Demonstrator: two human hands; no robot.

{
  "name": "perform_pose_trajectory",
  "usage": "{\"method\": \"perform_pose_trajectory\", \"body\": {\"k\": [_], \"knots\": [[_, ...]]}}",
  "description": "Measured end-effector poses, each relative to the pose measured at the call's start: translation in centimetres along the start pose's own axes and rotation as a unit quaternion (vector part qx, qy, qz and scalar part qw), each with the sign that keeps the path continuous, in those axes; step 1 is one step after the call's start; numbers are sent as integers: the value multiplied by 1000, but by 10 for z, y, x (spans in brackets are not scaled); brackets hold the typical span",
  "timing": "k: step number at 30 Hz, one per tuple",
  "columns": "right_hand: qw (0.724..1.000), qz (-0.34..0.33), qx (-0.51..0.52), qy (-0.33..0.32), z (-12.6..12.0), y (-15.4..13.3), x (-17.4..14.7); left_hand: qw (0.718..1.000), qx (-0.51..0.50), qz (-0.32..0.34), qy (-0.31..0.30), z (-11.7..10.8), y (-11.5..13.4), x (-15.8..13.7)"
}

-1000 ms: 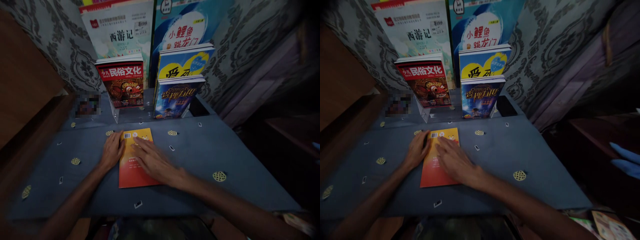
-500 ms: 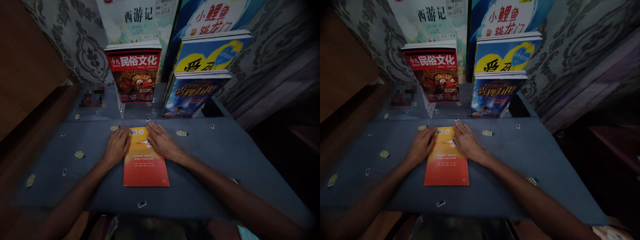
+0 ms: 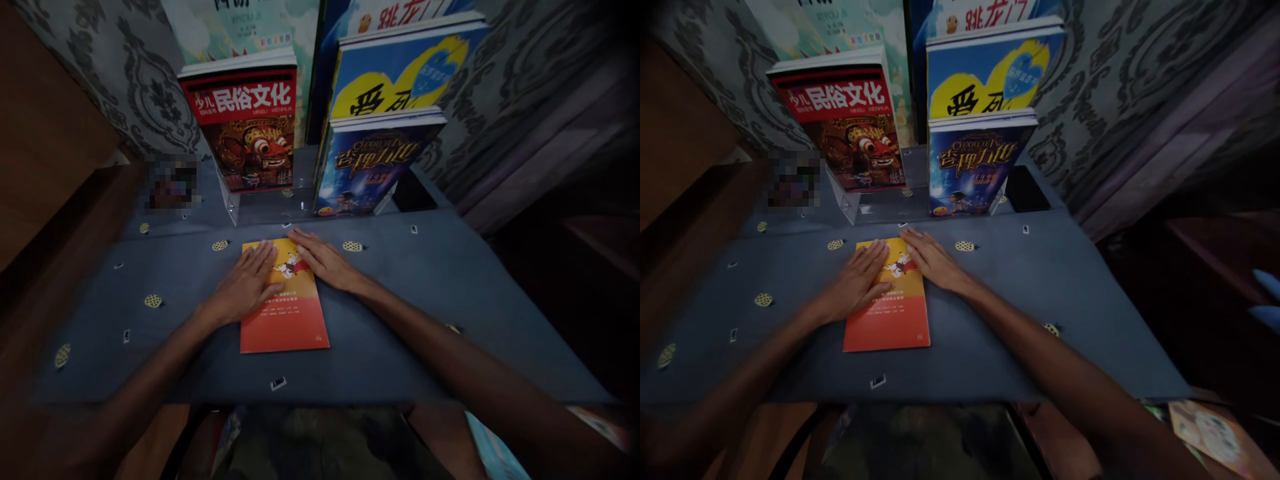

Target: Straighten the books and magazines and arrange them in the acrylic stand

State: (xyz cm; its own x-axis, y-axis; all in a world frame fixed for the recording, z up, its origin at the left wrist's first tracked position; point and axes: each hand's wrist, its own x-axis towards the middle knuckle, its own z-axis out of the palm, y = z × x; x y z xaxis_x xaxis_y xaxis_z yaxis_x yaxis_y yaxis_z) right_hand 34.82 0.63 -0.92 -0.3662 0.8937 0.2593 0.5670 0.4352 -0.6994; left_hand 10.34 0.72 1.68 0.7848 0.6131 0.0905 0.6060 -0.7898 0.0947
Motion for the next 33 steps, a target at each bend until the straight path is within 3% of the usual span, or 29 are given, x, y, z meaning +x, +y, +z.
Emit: {"method": "perform_pose_trajectory", "body": {"k": [5, 12, 17, 25, 33], "knots": [[1000, -9, 1, 1, 1, 1, 0, 994, -15, 107, -36, -4, 34, 2], [1000, -21, -20, 8, 2, 2, 0, 974, -57, 207, -72, -15, 77, -26], [999, -28, -21, 25, 4, 2, 1, 978, -19, 204, -47, -10, 86, -34], [997, -14, 0, 73, -1, 8, 0, 981, 80, 160, 74, 5, 79, -42], [997, -22, -16, 71, 1, 5, -6, 975, 80, 146, 145, 8, 84, -53]]}}
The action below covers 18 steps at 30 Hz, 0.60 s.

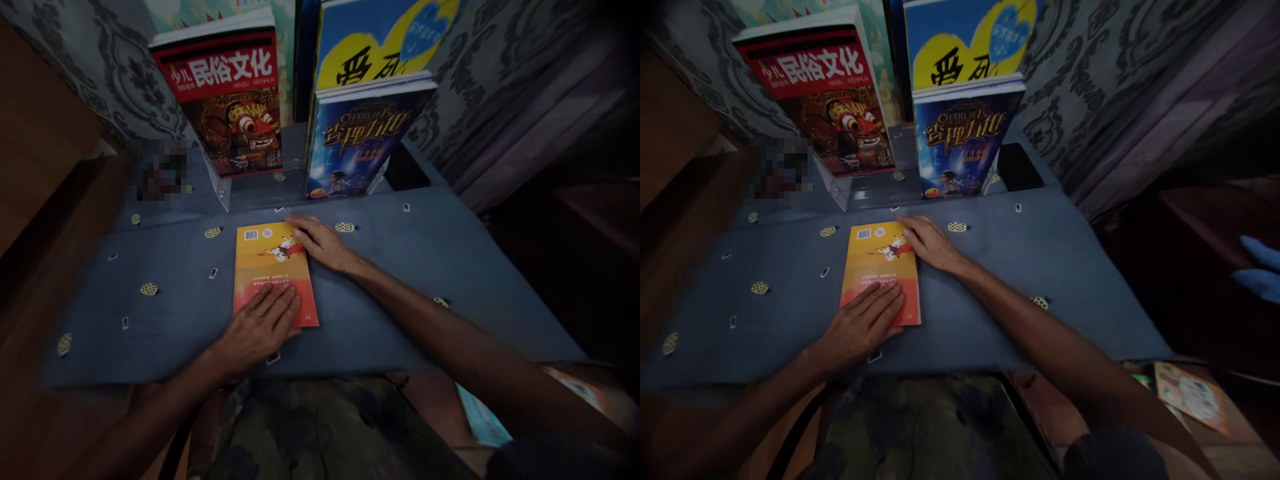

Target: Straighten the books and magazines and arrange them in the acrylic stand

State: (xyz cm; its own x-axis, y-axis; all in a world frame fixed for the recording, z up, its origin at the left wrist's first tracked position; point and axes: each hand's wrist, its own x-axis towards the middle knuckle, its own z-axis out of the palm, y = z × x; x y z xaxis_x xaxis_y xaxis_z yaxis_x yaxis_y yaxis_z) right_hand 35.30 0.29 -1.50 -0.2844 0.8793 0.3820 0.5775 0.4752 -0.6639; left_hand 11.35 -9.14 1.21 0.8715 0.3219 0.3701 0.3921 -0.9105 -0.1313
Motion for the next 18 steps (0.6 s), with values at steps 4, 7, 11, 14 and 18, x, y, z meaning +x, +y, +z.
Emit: {"method": "perform_pose_trajectory", "body": {"k": [4, 7, 11, 14, 18], "knots": [[999, -6, -39, -13, 2, -17, -16, 999, -27, -17, 3, 1, 0, 2], [998, -2, -47, -48, -1, -32, -34, 999, -39, -30, 11, 2, -1, 4], [996, -4, -14, -83, -9, -47, -55, 997, -66, -46, 5, 4, -2, 5], [996, -13, 14, -91, -15, -52, -66, 996, -71, -52, 6, 3, -2, 5], [994, -18, 45, -95, -19, -51, -72, 997, -59, -54, 12, 1, -1, 7]]}}
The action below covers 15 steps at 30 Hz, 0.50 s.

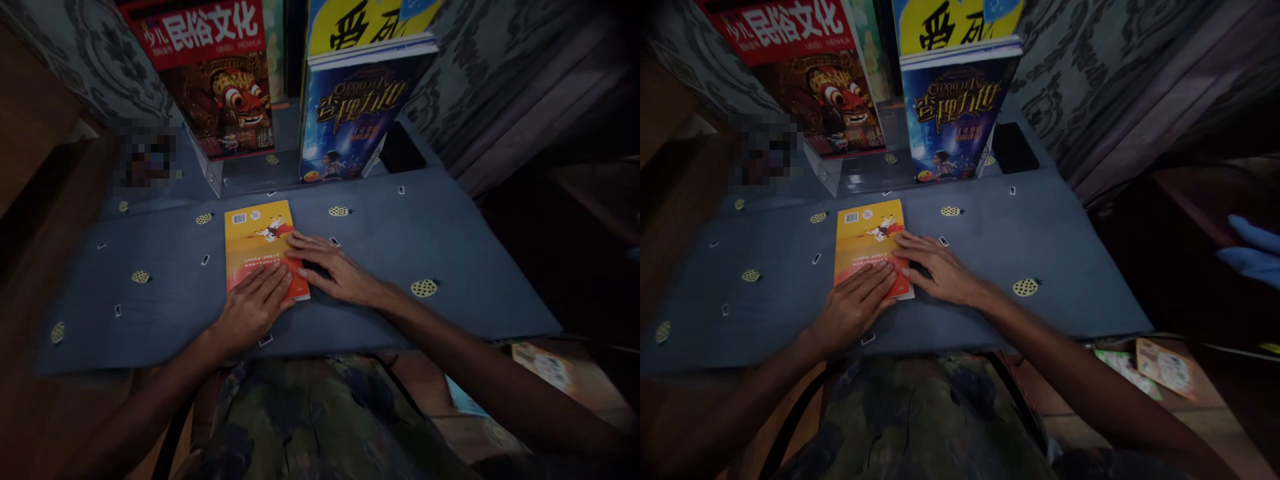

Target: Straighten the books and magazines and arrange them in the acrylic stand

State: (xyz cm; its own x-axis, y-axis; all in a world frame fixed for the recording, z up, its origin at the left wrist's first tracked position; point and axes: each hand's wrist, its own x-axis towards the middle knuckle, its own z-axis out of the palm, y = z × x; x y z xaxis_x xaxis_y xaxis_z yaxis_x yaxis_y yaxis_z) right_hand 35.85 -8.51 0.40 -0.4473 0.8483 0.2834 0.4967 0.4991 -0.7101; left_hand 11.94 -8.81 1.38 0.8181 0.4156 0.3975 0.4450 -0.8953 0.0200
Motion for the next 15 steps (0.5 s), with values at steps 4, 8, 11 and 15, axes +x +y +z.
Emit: {"method": "perform_pose_trajectory", "body": {"k": [4, 8, 11, 15], "knots": [[1000, -5, 18, 3, -1, 1, -2, 1000, 5, 5, 19, -1, 1, 1], [999, 1, 33, -11, -4, 2, -2, 1000, -20, -1, 15, 0, 1, 0], [999, 3, 26, -42, -6, 4, -2, 1000, -12, 0, 13, -1, 1, 1], [998, -2, -6, -65, -4, 9, -5, 1000, 10, 8, 22, -1, 1, 2]]}}
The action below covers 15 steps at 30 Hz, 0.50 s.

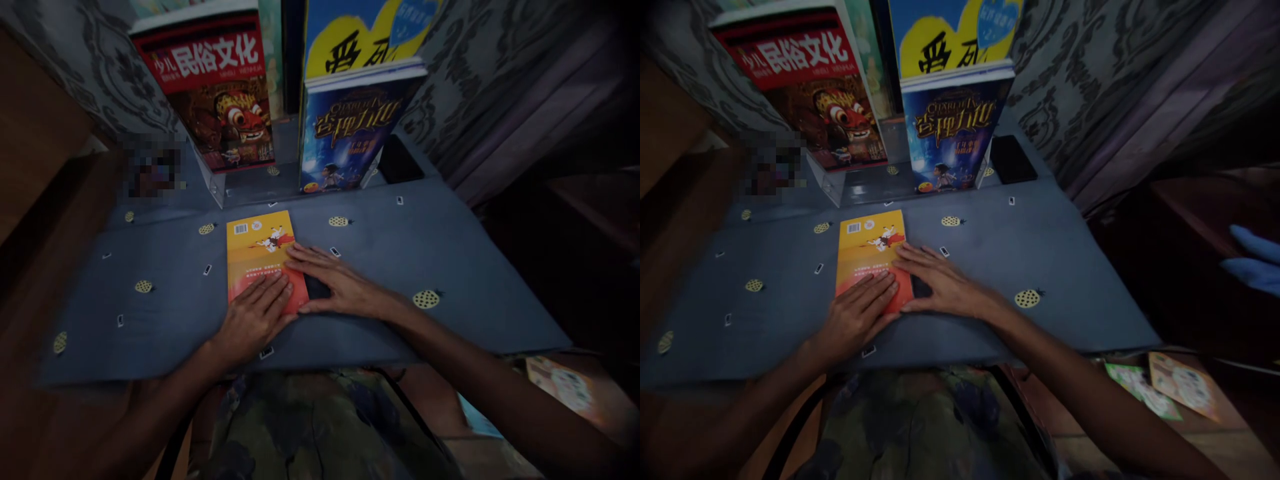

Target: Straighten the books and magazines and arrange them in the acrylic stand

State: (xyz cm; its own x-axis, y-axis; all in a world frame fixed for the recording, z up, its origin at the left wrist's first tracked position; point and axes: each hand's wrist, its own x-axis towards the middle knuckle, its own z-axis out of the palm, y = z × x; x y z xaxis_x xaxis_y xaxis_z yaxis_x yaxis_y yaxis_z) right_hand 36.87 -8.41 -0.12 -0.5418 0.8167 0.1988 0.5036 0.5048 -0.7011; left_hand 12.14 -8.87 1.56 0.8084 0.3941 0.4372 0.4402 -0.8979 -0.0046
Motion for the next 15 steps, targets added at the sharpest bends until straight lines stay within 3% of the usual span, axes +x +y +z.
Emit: {"method": "perform_pose_trajectory", "body": {"k": [9, 12, 15], "knots": [[999, -1, -31, -8, -2, -3, -5, 998, -52, -30, -28, -8, -3, -1], [999, -7, -44, -10, -6, -8, -5, 989, -106, -76, -64, -14, -12, -3], [998, -21, -60, -6, -8, -17, 4, 982, -101, -150, -56, -11, -28, -8]]}}
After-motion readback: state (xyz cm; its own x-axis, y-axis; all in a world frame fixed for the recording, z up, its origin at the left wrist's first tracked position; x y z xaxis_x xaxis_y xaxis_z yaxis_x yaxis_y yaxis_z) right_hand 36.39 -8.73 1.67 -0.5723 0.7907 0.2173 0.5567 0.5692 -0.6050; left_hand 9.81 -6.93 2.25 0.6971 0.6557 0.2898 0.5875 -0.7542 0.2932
